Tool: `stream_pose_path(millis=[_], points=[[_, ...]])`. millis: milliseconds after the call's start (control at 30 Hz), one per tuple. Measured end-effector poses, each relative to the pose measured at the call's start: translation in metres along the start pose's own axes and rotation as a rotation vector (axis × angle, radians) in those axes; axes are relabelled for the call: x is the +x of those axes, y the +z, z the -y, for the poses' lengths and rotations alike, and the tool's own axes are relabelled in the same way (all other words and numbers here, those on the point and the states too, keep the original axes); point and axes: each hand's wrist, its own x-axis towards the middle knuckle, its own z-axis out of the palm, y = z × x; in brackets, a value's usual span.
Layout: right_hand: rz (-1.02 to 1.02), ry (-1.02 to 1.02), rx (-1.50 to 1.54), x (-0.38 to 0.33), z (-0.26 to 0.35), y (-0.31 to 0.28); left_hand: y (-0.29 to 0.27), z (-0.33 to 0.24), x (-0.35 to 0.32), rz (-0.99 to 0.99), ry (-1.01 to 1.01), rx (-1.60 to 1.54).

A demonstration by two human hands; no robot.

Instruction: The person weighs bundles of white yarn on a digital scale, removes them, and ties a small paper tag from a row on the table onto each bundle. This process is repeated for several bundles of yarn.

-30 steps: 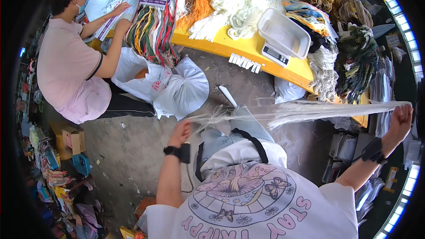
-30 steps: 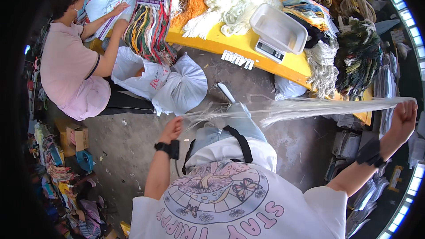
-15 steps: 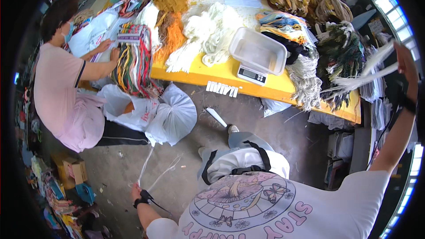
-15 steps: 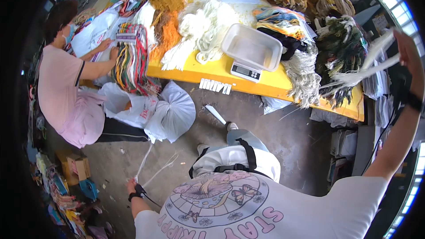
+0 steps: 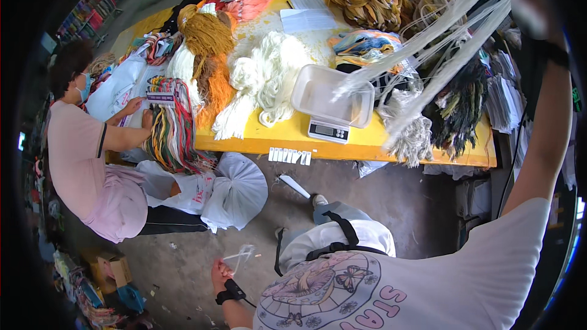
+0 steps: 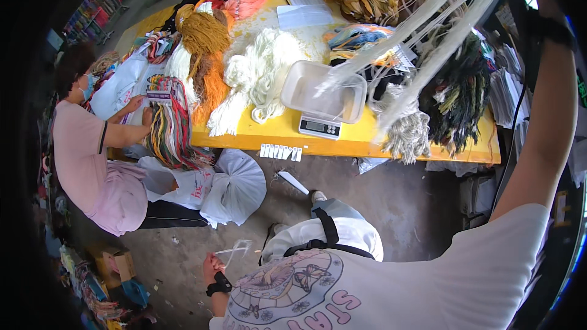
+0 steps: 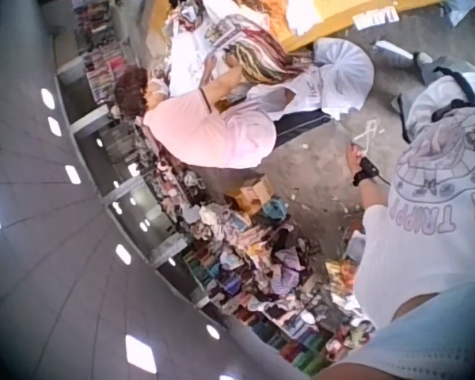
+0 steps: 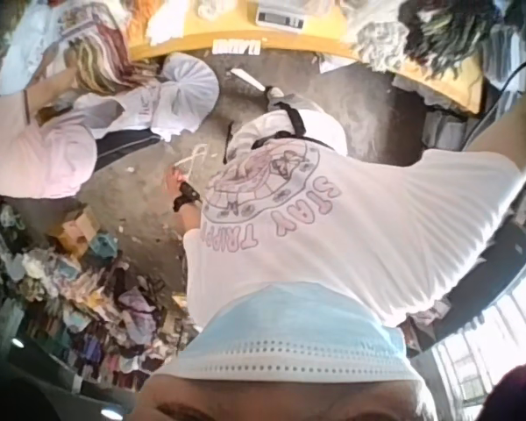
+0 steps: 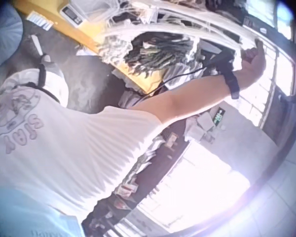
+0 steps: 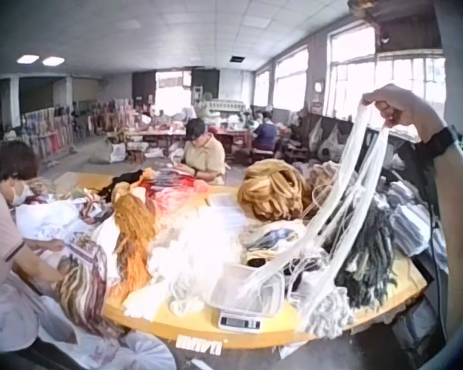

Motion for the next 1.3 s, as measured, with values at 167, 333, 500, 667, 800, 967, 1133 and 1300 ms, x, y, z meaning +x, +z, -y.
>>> stream_pose_path(millis=[167, 333, 500, 667, 800, 967, 1133, 1300], points=[[0.156, -0.145, -0.162, 0.003, -0.007, 0.047, 0.029, 0.016, 0.006, -0.039, 0.016, 0.009], [0.445, -0.298, -0.46, 0.002, -0.045, 0.149, 0.106, 0.031, -0.006, 0.17, 0.085, -0.098], [0.771, -0.015, -0.311, -0.028, -0.139, 0.277, 0.174, 0.044, -0.006, 0.125, 0.202, -0.11], [0.432, 0.522, 0.522, -0.072, -0.33, 0.326, 0.254, 0.055, -0.029, 0.281, 0.299, -0.061], [0.207, 0.852, 0.847, -0.106, -0.429, 0.331, 0.29, 0.059, -0.048, 0.205, 0.393, 0.038], [0.295, 0.983, 1.258, -0.138, -0.48, 0.33, 0.33, 0.061, -0.063, 0.329, 0.401, -0.034], [0.266, 1.071, 1.257, -0.152, -0.492, 0.33, 0.349, 0.061, -0.06, 0.266, 0.393, 0.002], [0.309, 1.12, 1.32, -0.16, -0.493, 0.33, 0.361, 0.066, -0.055, 0.38, 0.321, -0.078]])
